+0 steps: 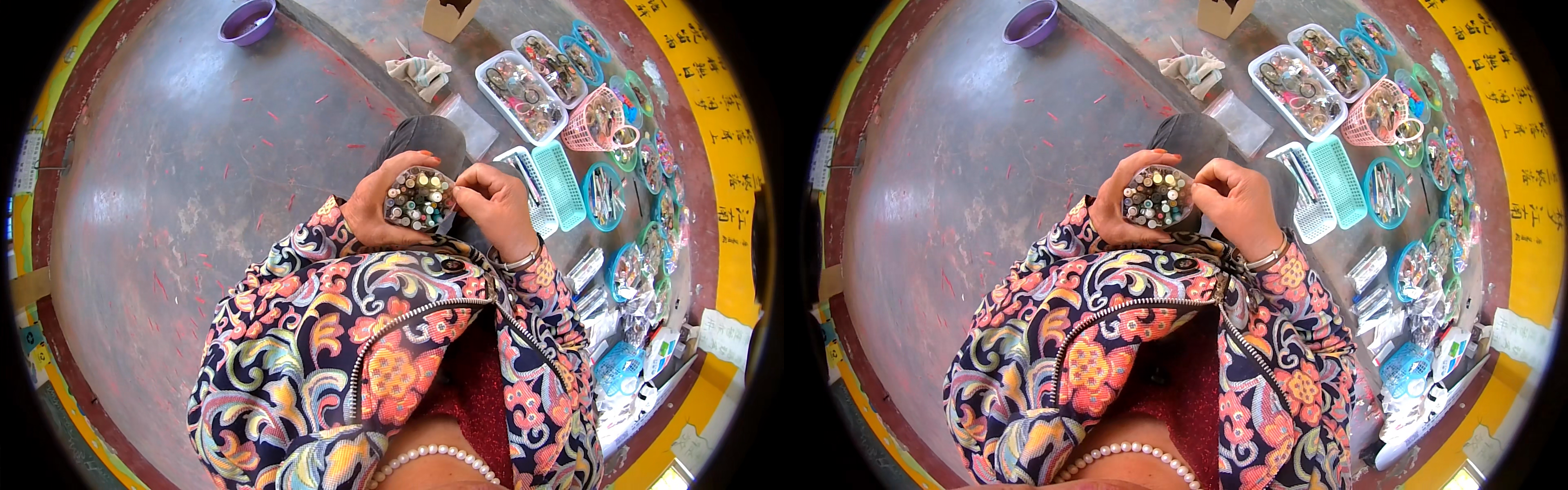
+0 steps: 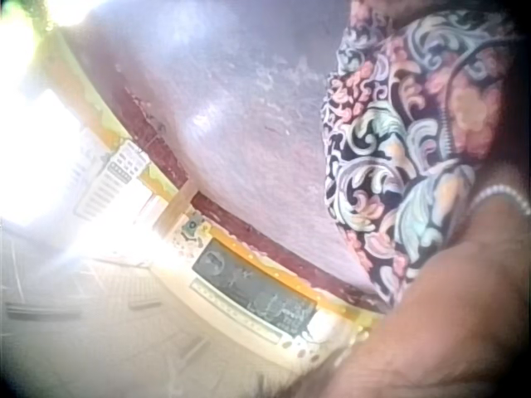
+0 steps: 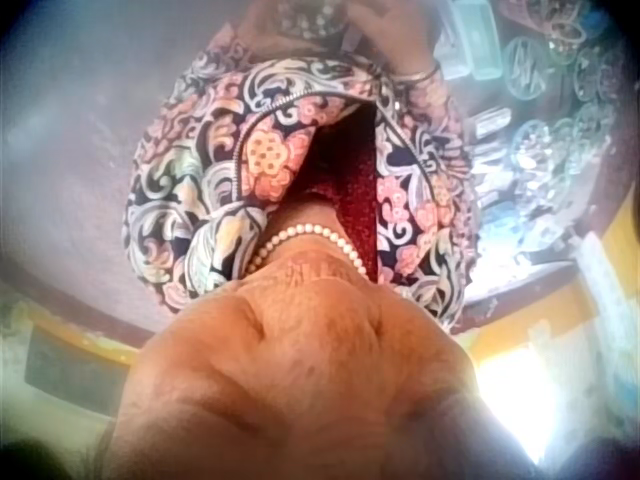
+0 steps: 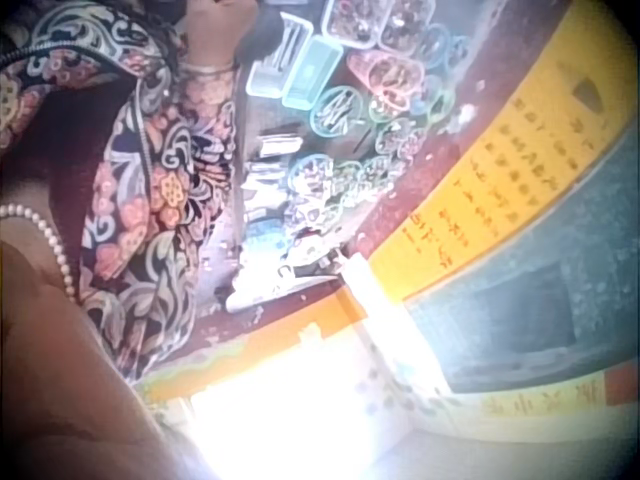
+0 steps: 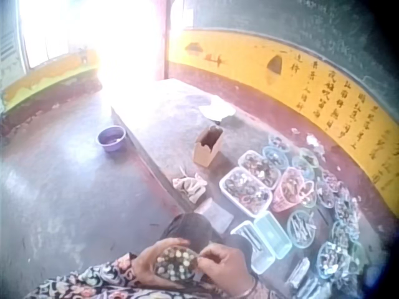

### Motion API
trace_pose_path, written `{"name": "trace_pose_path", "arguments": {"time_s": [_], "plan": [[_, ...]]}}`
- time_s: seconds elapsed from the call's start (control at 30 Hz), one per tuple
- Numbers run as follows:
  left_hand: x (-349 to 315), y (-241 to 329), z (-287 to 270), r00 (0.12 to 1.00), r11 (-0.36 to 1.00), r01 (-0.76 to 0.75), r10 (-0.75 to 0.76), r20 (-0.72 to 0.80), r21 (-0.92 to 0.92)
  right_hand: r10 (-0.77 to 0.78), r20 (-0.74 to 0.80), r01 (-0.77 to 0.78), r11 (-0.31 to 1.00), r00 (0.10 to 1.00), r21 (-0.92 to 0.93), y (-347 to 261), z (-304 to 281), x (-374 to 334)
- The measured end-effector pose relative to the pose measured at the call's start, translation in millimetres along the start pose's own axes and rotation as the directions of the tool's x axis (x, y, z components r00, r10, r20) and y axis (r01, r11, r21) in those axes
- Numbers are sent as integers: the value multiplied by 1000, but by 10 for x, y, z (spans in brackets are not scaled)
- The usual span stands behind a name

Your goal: The person sits on the floor and packs various stationery items, including pens and small round objects, into clear plastic bags. They handle the items one by one, placing them into bags and organizing them on the floor.

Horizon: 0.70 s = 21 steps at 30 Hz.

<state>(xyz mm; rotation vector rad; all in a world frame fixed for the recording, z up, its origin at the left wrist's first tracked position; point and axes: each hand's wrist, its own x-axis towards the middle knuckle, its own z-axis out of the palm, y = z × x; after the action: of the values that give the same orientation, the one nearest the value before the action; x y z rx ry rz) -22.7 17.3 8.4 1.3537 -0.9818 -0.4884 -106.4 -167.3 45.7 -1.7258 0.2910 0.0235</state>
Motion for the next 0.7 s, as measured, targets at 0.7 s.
{"name": "trace_pose_path", "arguments": {"time_s": [0.7], "plan": [[33,5,-28,991,997,54,-60,118,49,98,174,-126,979,980,158,23,-119,51]]}}
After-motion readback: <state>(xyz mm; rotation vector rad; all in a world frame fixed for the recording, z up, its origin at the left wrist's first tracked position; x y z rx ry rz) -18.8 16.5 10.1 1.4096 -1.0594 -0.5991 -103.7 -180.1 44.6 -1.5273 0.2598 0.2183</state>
